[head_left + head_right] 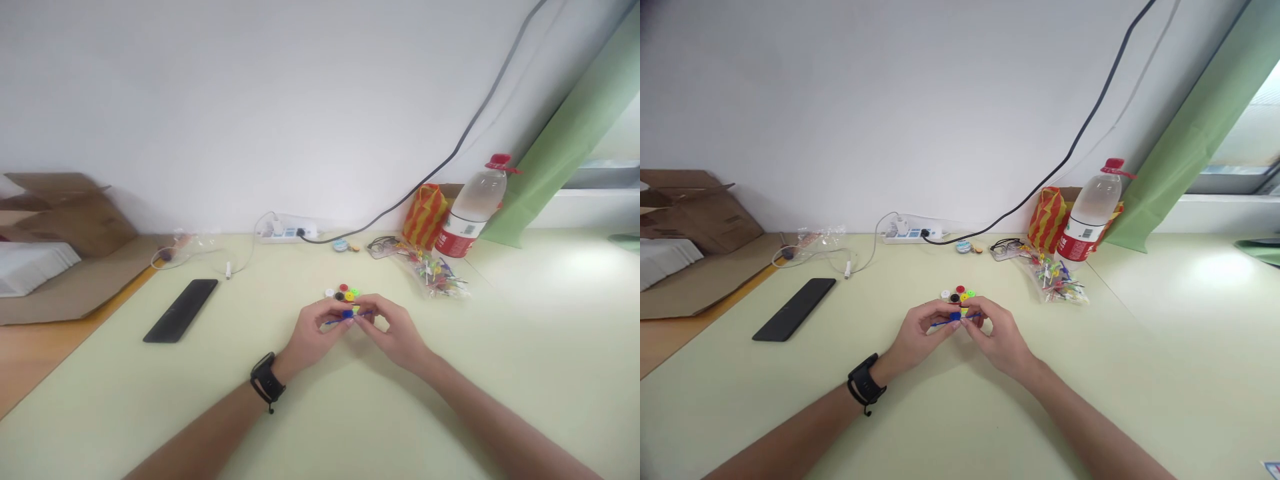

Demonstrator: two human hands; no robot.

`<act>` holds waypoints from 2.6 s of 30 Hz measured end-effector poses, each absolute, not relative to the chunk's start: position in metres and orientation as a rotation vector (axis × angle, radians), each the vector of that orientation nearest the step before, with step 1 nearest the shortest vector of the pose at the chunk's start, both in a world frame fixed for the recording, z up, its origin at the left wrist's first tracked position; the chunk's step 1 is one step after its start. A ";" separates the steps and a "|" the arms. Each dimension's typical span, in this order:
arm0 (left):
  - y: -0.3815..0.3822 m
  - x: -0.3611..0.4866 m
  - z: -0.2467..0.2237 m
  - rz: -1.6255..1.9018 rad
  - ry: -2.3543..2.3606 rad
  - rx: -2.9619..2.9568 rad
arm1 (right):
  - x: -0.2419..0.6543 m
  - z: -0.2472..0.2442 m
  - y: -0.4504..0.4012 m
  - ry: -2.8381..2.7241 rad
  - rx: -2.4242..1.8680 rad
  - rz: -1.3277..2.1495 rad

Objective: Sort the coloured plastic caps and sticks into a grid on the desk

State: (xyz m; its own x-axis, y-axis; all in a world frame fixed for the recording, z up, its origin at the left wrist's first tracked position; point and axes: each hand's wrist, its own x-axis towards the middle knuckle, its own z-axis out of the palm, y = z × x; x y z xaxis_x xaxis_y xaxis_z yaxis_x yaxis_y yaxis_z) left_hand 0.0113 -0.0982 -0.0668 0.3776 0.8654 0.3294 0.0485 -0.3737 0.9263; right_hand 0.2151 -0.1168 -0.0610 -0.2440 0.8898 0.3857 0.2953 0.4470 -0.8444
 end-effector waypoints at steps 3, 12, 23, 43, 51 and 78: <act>-0.096 0.007 -0.067 1.149 0.830 1.913 | 0.220 -0.061 -0.114 -1.796 -1.073 0.855; -0.098 0.001 -0.065 1.104 0.810 2.216 | 0.223 -0.056 -0.111 -1.736 -1.008 1.056; -0.097 0.009 -0.058 0.995 0.682 1.652 | 0.220 -0.062 -0.108 -1.588 -0.962 1.161; -0.086 0.003 -0.062 1.047 0.734 1.216 | 0.227 -0.063 -0.114 -1.826 -1.015 1.109; -0.081 0.000 -0.065 1.082 0.781 1.207 | 0.229 -0.054 -0.110 -1.693 -1.058 1.055; -0.086 0.004 -0.065 0.933 0.691 1.277 | 0.216 -0.060 -0.117 -1.707 -0.921 1.069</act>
